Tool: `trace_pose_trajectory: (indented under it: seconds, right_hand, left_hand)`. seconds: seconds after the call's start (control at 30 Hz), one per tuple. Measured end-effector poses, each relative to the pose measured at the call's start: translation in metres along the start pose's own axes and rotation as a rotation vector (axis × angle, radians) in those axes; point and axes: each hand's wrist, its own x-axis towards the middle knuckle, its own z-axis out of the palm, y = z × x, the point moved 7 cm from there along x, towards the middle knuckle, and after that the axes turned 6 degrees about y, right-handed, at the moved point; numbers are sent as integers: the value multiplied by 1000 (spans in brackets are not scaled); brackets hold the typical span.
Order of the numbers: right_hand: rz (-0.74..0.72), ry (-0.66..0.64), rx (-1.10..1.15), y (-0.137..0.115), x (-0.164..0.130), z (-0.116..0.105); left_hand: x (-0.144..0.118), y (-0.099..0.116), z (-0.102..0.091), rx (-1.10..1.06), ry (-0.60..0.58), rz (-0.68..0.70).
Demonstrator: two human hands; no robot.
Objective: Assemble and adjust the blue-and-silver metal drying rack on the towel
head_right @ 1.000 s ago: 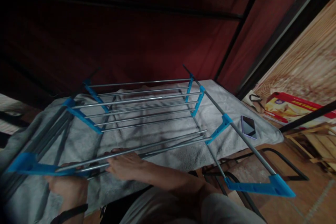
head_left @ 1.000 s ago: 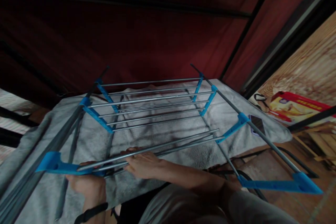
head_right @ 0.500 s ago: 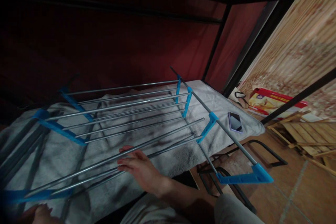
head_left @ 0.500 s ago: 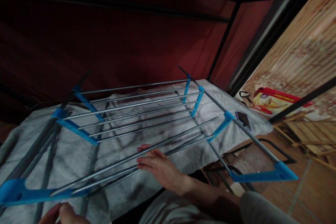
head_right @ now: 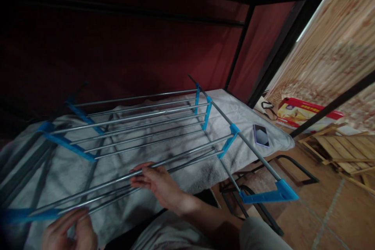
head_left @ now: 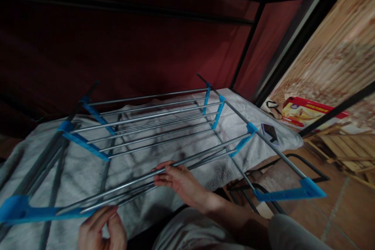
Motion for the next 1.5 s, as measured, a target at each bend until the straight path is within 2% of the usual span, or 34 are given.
trace_pose_trajectory:
  seconds: [0.07,0.13,0.37,0.57,0.73,0.8,1.0,1.13,1.3,1.5]
  right_hand:
    - [-8,15,-23,-1,-3,-5]
    - [-20,35,-53,-3,-5,-12]
    - [-95,168,-150,-20,-4,-44]
    - [-140,196,-202,-26,-6,-56]
    - [-151,180,-190,-25,-4,-55]
    - [-153,192,-161,-24,-5,-54]
    - [-148,141,-77,-19,4,-51]
    - [-117,186,-40,-11,6,-62]
    - [-117,143,-50,-14,2,-55]
    - [-67,174,6,-16,-1,-57]
  left_hand:
    - [14,37,3,15,77,106]
    - [22,61,15,5,35,189]
    - [23,81,46,94,-155,255]
    - [36,77,59,163,-183,201]
    - [40,70,78,119,-424,241]
    - [38,67,82,143,-478,285]
    - [37,57,91,241,-474,452]
    - [32,56,96,246,-493,545]
    - [36,59,89,236,-448,550]
    - [37,59,90,195,-492,539]
